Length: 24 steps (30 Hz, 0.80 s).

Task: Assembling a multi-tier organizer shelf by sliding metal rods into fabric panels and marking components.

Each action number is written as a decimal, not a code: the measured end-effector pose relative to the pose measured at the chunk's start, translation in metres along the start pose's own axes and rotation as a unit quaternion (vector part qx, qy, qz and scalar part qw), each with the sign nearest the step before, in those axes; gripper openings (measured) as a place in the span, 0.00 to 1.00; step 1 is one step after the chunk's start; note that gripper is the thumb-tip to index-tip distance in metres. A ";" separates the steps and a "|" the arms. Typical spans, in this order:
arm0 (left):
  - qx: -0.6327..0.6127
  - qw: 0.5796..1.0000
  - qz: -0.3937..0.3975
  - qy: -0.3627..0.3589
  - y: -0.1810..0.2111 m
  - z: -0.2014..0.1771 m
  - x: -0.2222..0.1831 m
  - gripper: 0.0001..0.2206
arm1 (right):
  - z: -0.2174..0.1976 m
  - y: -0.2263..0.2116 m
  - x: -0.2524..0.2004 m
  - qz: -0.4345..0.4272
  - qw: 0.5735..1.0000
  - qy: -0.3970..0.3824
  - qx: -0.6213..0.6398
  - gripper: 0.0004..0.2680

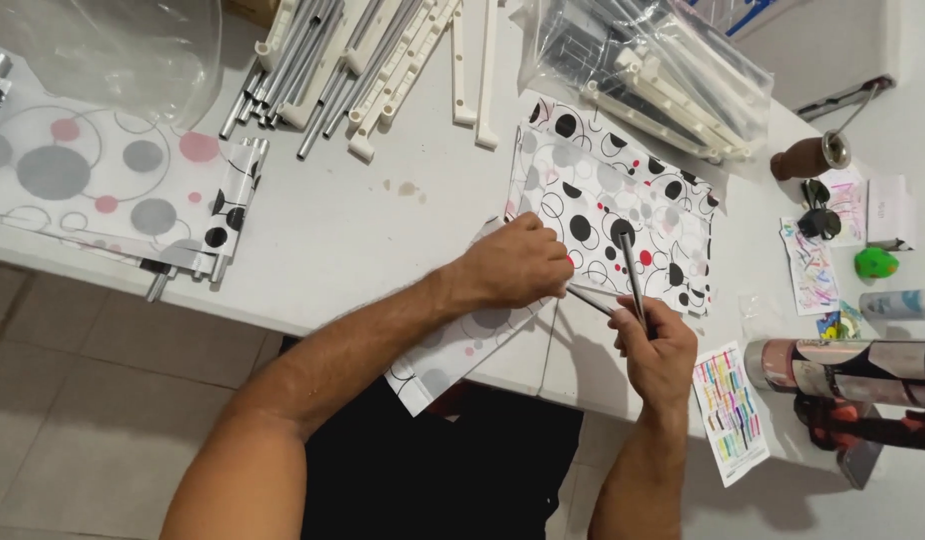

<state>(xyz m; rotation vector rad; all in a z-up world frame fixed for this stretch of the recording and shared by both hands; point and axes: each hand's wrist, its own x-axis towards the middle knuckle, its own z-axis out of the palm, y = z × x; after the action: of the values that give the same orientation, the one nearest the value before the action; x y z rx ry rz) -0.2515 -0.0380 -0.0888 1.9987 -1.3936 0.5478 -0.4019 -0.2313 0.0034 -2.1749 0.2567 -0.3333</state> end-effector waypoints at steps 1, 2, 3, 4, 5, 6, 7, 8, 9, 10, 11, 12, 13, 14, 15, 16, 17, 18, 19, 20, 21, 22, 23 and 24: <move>0.003 1.000 -0.001 -0.002 0.004 -0.004 0.003 0.13 | 0.004 0.001 0.004 -0.001 1.000 -0.001 0.003 0.06; 0.024 1.000 0.006 -0.003 0.007 -0.007 0.007 0.11 | 0.009 0.002 0.008 0.003 1.000 0.024 0.015 0.05; 0.042 0.999 0.010 -0.006 0.015 -0.009 0.008 0.10 | 0.013 0.004 0.008 0.012 0.998 0.047 0.026 0.05; 0.041 0.999 0.008 -0.011 0.022 -0.008 0.008 0.10 | 0.019 0.001 0.007 0.016 0.998 0.045 0.029 0.05; 0.068 0.997 0.020 -0.007 0.025 -0.009 0.012 0.11 | 0.026 -0.003 0.010 0.025 0.994 0.063 0.085 0.06; 0.095 0.995 0.033 -0.004 0.028 -0.009 0.016 0.12 | 0.033 -0.007 0.013 0.035 0.986 0.080 0.141 0.07; 0.100 0.994 0.035 -0.007 0.030 -0.006 0.019 0.12 | 0.043 -0.001 0.016 0.033 0.985 0.081 0.147 0.07; 0.100 0.994 0.035 -0.010 0.032 -0.002 0.022 0.11 | 0.053 0.005 0.019 0.032 0.971 0.079 0.222 0.07; 0.095 0.995 0.038 -0.016 0.036 0.003 0.023 0.10 | 0.062 0.011 0.018 0.034 0.951 0.080 0.296 0.07; 0.095 0.994 0.042 -0.021 0.036 0.009 0.022 0.10 | 0.070 0.008 0.015 0.036 0.949 0.085 0.300 0.07; 0.100 0.994 0.044 -0.012 0.035 0.015 0.023 0.09 | 0.079 0.004 0.014 0.027 0.936 0.073 0.344 0.07; 0.105 0.993 0.047 -0.004 0.033 0.021 0.023 0.07 | 0.088 0.000 0.014 0.017 0.920 0.061 0.386 0.08; 0.106 0.993 0.052 -0.009 0.027 0.015 0.024 0.07 | 0.084 0.012 0.015 0.017 0.918 0.066 0.391 0.08; 0.101 0.994 0.040 -0.026 0.021 0.008 0.025 0.07 | 0.082 0.023 0.016 0.004 0.939 0.094 0.332 0.09; 0.095 0.994 0.025 -0.043 0.016 0.002 0.026 0.06 | 0.078 0.035 0.015 -0.007 0.955 0.120 0.269 0.09; 0.094 0.994 0.028 -0.049 0.008 0.004 0.025 0.06 | 0.072 0.041 0.009 -0.003 0.954 0.123 0.273 0.09; 0.115 0.993 0.013 -0.004 -0.002 0.007 0.026 0.08 | 0.067 0.048 0.006 0.014 0.949 0.137 0.283 0.07; 0.136 0.990 -0.002 0.042 -0.013 0.009 0.027 0.10 | 0.062 0.054 0.004 0.031 0.944 0.151 0.293 0.06; 0.136 0.990 0.001 0.037 -0.012 -0.006 0.028 0.10 | 0.057 0.060 -0.002 0.033 0.942 0.154 0.296 0.06; 0.136 0.987 -0.038 0.073 -0.011 -0.020 0.031 0.14 | 0.052 0.066 -0.008 0.031 0.950 0.140 0.279 0.06; 0.130 0.983 -0.079 0.104 -0.005 -0.032 0.030 0.17 | 0.047 0.073 -0.021 0.037 0.957 0.127 0.259 0.06; 0.124 0.985 -0.077 0.094 0.004 -0.043 0.016 0.17 | 0.042 0.075 -0.033 0.047 0.955 0.132 0.261 0.06; 0.107 0.987 -0.096 0.065 0.011 -0.056 0.005 0.15 | 0.038 0.076 -0.041 0.049 0.954 0.113 0.274 0.11; 0.091 0.989 -0.114 0.036 0.017 -0.069 -0.006 0.12 | 0.034 0.077 -0.050 0.051 0.952 0.094 0.286 0.16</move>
<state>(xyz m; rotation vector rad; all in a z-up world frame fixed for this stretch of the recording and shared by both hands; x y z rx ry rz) -0.2685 0.0108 -0.0389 2.2230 -1.0871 0.6546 -0.4425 -0.2354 -0.0856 -1.5536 0.3312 -0.4906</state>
